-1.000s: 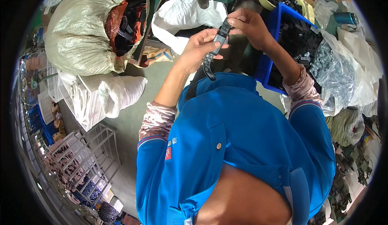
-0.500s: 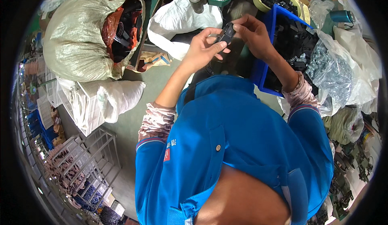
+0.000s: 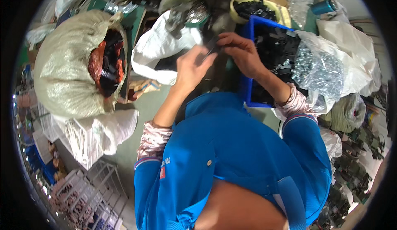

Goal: The person repeatedly picks small black plastic parts from a blue bin, attaches them to a larger black component, and places the assembled unit into a white bag. The cycle continues with multiple parts handled one at a time.

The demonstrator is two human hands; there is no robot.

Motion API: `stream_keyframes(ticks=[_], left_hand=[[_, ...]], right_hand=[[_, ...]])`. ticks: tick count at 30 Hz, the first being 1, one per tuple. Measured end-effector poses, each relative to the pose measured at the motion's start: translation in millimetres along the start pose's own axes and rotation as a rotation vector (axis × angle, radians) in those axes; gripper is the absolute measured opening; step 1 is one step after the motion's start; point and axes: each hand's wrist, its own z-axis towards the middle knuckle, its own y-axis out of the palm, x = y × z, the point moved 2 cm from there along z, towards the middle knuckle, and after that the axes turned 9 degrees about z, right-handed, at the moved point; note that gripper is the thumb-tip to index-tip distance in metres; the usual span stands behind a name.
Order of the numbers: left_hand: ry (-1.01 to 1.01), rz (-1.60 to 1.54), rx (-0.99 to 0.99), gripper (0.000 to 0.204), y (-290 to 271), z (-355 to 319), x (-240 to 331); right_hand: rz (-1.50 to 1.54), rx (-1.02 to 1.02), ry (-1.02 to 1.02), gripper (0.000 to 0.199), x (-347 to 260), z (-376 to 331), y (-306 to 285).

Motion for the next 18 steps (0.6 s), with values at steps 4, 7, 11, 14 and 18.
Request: stream_keyframes(ticks=[4, 7, 11, 14, 18], left_hand=[[-0.142, -0.114, -0.077, 0.026, 3.0, -1.0, -8.4], [-0.201, -0.201, -0.070, 0.026, -0.4, -5.0, -9.2], [-0.267, -0.327, -0.072, 0.025, -6.6, -11.6, -2.3], [-0.269, -0.322, -0.084, 0.027, -17.0, -20.6, -8.0], [-0.301, -0.432, -0.064, 0.027, -34.5, -20.4, -8.1]], right_hand=[[-0.323, -0.180, 0.241, 0.025, -22.8, 25.9, -28.0], [-0.887, 0.029, 0.051, 0.027, -19.8, 90.1, -146.7], [-1.106, 0.573, 0.042, 0.030, -21.1, 150.3, -256.8], [-1.228, 0.512, 0.037, 0.031, 1.6, 170.2, -282.5], [-1.240, 0.495, 0.113, 0.029, 8.4, 169.5, -304.7]])
